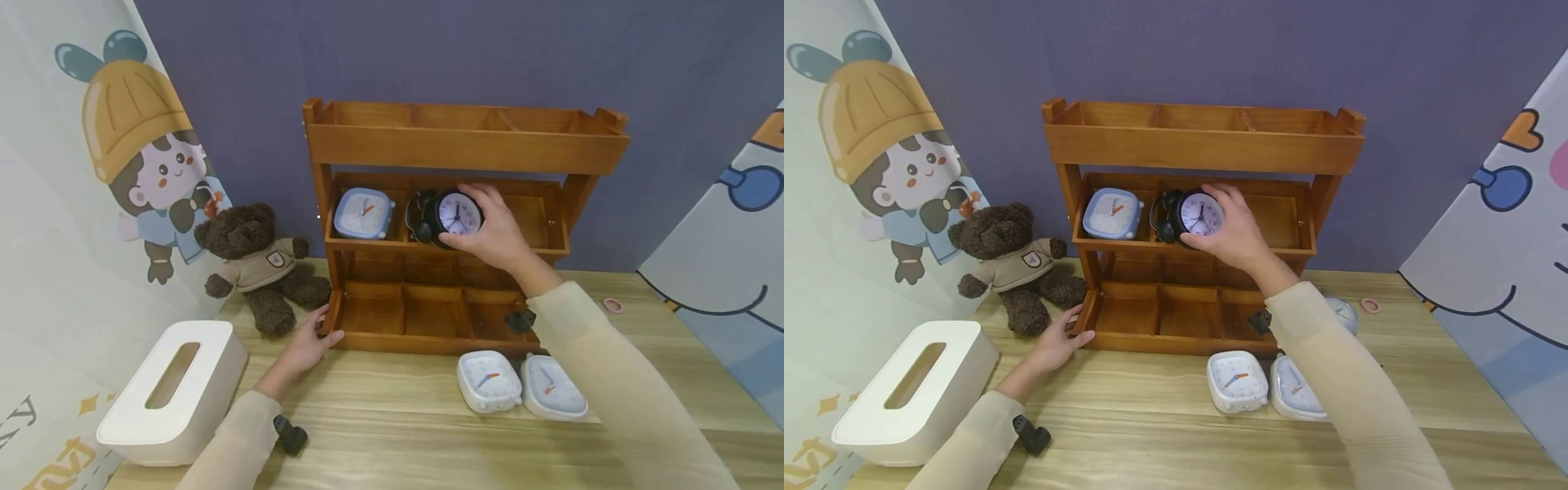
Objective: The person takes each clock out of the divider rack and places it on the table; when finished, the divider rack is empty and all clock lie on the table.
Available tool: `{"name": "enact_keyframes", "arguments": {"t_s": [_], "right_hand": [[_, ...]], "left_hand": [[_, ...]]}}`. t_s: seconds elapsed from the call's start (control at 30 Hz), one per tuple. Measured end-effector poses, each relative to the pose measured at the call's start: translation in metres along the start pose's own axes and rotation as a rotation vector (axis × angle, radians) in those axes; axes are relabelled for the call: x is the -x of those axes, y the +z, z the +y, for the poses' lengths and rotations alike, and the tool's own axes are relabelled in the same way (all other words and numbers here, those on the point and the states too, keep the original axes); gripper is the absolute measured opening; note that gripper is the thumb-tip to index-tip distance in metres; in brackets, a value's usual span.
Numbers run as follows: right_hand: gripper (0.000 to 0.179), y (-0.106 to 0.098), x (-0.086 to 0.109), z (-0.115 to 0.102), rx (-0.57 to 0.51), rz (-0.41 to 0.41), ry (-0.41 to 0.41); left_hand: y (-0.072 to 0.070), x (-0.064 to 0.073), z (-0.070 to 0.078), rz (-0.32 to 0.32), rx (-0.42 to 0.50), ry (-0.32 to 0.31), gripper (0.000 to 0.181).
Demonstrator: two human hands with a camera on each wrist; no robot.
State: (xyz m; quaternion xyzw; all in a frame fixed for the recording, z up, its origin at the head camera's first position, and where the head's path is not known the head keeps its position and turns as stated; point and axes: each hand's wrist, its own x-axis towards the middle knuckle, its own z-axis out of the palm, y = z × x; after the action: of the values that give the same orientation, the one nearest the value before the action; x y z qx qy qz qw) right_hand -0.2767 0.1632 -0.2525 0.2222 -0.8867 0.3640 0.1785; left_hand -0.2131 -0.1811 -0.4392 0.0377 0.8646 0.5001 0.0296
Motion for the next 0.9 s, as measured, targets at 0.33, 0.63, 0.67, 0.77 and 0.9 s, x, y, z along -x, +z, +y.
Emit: {"name": "enact_keyframes", "arguments": {"t_s": [0.33, 0.63, 0.67, 0.77, 0.9], "right_hand": [[0.086, 0.005, 0.026, -0.013, -0.045, -0.047, -0.078], [0.083, 0.019, 0.066, -0.022, -0.066, -0.204, -0.080], [0.083, 0.022, 0.072, -0.022, -0.067, -0.229, -0.077], [0.083, 0.032, 0.087, -0.021, -0.062, -0.290, -0.084], [0.083, 0.047, 0.104, -0.018, -0.061, -0.361, -0.061]], "left_hand": [[0.000, 0.000, -0.001, -0.007, 0.016, -0.002, 0.070], [0.001, 0.000, -0.001, -0.013, 0.020, -0.009, 0.069], [0.001, 0.000, -0.001, -0.013, 0.023, -0.009, 0.070], [0.001, -0.001, -0.002, -0.008, 0.025, -0.006, 0.070], [0.000, -0.001, -0.003, -0.003, 0.026, -0.004, 0.070]]}}
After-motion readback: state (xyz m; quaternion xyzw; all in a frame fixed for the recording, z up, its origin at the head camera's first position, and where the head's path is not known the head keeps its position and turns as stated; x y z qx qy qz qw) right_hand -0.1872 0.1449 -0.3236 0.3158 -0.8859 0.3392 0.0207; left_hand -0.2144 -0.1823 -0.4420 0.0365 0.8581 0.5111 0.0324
